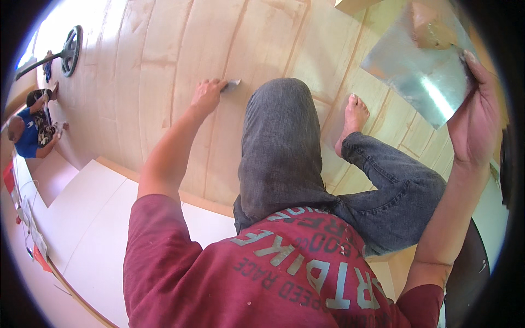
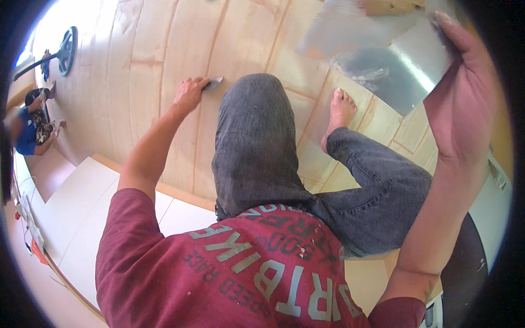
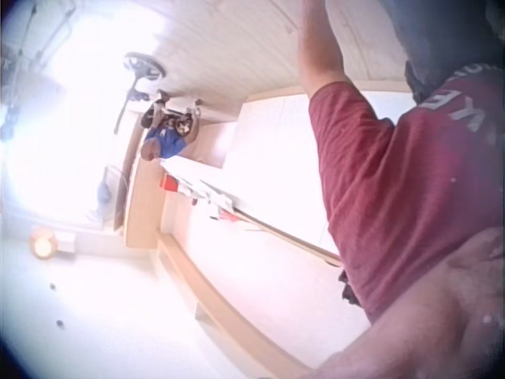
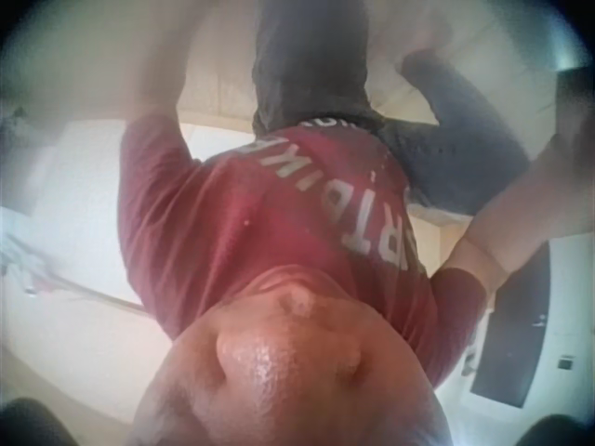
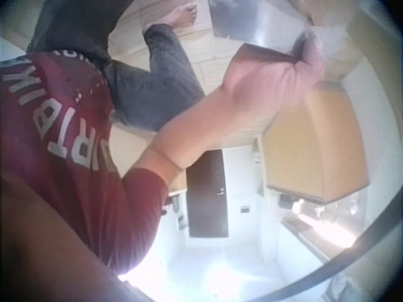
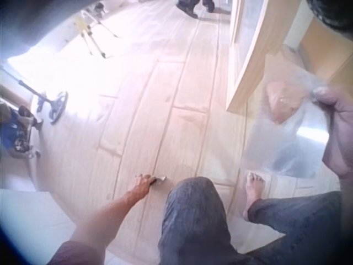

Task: The person kneels on a tiled floor and uses a putty knife to apply a beige joint compound into the grout lines between tiles. They repeatedly scoop compound from a metal hawk and spread it along the seams, then scrape off excess. Later, the person moves to a kitchen counter and scrapes remaining compound from the hawk and putty knife into the sink.

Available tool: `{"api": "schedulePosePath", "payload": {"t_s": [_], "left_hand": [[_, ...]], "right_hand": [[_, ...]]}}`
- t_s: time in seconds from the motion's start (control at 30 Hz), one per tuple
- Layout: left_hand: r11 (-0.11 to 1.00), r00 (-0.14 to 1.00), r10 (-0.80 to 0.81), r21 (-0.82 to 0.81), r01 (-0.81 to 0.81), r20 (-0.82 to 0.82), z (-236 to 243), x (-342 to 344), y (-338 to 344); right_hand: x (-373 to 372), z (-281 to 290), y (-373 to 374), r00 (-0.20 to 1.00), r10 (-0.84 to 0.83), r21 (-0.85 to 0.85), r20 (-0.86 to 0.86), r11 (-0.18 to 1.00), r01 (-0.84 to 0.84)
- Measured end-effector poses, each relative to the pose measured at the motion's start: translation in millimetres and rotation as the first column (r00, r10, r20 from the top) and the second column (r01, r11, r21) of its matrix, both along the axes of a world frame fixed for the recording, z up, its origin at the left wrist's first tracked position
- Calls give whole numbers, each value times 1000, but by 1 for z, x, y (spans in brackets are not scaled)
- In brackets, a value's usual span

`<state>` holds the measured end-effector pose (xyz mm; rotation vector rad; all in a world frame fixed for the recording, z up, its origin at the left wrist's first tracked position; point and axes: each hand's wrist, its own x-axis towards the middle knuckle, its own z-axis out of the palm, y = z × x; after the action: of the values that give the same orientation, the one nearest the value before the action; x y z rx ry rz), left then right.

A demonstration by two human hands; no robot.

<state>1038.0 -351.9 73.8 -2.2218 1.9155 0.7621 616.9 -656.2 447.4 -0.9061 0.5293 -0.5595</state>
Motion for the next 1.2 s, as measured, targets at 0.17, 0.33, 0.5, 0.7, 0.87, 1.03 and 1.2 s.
{"api": "schedulePosePath", "payload": {"t_s": [0.17,0.33,0.5,0.7,0.87,1.03,1.2], "left_hand": [[936,1000,7,352,-8,3,15,6,73],[742,721,639,-28,-669,-268,68,0,66],[244,-34,214,87,-966,-976,152,-38,-21],[411,-727,-103,637,-652,-678,254,-106,-103],[607,-869,-75,669,-430,-490,289,-147,-125],[654,-860,-166,599,-462,-482,304,-136,-117],[505,-838,-85,702,-502,-538,303,-121,-109]], "right_hand": [[9,-2,7,913,-358,15,-195,930,367],[27,-11,5,925,-346,58,-159,932,358],[59,-15,16,936,-309,32,-166,947,318],[92,9,50,921,-309,-646,-236,758,89],[105,8,70,997,-72,-1000,-4,20,-3],[113,-12,75,977,-149,-987,-153,-25,-159],[115,-18,73,949,-209,-950,-236,-157,-271]]}}
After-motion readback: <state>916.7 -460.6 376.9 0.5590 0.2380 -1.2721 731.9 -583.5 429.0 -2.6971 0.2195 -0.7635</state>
